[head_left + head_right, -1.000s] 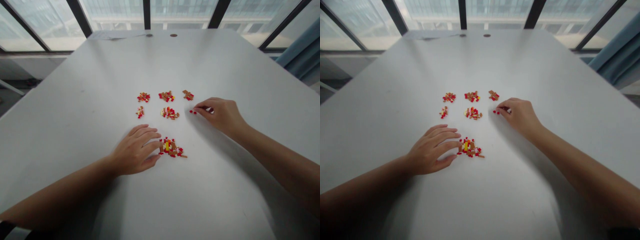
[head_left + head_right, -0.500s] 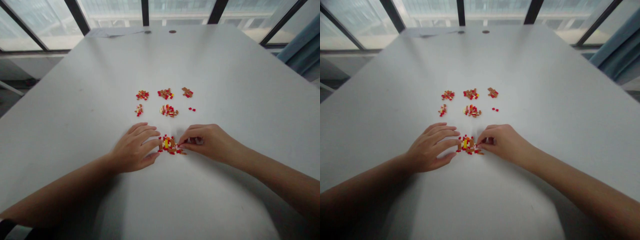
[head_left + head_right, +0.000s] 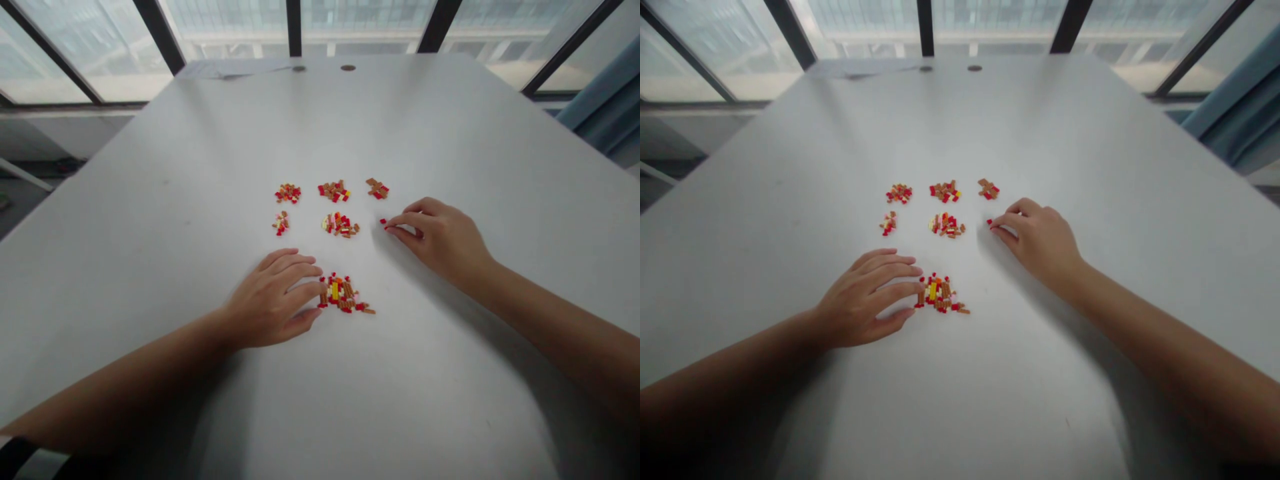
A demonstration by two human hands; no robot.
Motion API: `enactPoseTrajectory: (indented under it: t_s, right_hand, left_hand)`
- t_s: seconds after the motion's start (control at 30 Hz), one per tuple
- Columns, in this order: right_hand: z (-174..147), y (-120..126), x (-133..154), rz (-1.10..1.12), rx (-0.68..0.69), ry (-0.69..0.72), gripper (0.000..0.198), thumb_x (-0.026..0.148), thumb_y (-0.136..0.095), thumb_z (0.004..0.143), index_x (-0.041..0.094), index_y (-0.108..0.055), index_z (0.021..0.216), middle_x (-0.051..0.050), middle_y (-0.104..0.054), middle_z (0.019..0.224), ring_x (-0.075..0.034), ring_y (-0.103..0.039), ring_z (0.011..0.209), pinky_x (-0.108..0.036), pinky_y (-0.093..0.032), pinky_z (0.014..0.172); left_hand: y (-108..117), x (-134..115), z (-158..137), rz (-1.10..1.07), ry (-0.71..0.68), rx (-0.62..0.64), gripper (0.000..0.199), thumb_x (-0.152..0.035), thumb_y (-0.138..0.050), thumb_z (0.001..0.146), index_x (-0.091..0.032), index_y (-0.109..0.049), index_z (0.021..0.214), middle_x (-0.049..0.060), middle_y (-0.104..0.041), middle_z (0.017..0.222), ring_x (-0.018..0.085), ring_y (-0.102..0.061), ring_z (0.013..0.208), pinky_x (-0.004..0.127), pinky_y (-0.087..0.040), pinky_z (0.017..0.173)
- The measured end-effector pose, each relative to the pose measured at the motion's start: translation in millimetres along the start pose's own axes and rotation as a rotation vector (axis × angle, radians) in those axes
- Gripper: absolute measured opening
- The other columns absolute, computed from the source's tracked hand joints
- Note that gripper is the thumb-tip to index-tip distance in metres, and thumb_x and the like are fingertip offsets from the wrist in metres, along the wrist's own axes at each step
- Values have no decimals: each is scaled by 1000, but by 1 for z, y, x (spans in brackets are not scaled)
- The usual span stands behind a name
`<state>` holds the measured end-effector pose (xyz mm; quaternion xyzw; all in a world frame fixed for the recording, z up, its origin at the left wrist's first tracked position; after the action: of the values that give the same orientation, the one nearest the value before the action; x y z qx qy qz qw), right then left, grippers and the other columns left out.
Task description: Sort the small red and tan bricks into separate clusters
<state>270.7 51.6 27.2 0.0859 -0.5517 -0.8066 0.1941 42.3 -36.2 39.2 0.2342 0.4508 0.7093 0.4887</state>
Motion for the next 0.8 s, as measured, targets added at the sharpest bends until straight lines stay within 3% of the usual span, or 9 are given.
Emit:
enactPoseTrajectory:
  t_s: [0.13, 0.2, 0.33, 0.43, 0.67, 0.8]
  right_hand:
    - [-7, 23, 17, 16, -176, 56, 22, 31, -59, 95, 22, -78, 90, -9, -72, 91, -17, -60, 63, -33, -45, 62]
    - [-16, 39, 39, 146, -225, 131, 16, 28, -64, 93, 20, -76, 88, -7, -70, 85, -12, -55, 56, -30, -44, 57]
    - [-36, 40, 89, 378, 8, 293, 12, 26, -64, 93, 21, -73, 86, -5, -68, 86, -14, -63, 70, -28, -48, 64]
    - [-48, 36, 108, 374, 66, 346, 9, 27, -65, 92, 22, -73, 91, -6, -67, 90, -15, -63, 72, -31, -48, 68]
    - [-51, 30, 109, 422, 133, 299, 9, 20, -64, 91, 23, -73, 91, -6, -67, 94, -15, -64, 74, -30, -51, 69]
    - [-34, 38, 75, 462, 60, 154, 9, 27, -65, 91, 23, -73, 90, -5, -68, 97, -10, -58, 59, -28, -50, 62]
  left_hand:
    - [0, 1, 0, 0, 1, 3, 17, -25, -61, 93, -17, -65, 108, 9, -73, 113, 25, -66, 113, 46, -49, 106]
    - [-1, 1, -1, 5, -2, 7, 17, -25, -60, 94, -18, -65, 108, 9, -73, 114, 24, -66, 113, 46, -49, 106]
    - [-4, 0, -1, 16, -1, 15, 19, -26, -61, 93, -18, -65, 110, 9, -73, 115, 24, -66, 114, 45, -49, 107]
    - [-4, -3, -1, 26, -9, 0, 19, -25, -62, 92, -17, -65, 110, 9, -73, 114, 25, -66, 114, 45, -49, 106]
    - [2, -8, -2, 38, -24, -13, 17, -24, -62, 92, -17, -65, 107, 9, -73, 113, 25, -66, 113, 45, -49, 106]
    - [2, -7, -3, 34, -13, -6, 18, -25, -61, 93, -18, -65, 109, 8, -73, 113, 24, -66, 113, 44, -49, 106]
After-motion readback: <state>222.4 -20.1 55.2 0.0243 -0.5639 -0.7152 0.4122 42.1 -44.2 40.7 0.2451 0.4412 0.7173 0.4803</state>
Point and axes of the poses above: each hand's wrist, its own z-axis towards the middle knuckle, its own y-axis out of the back of the hand, x = y × z, the point moved 8 cm from there along z, towards the middle knuckle
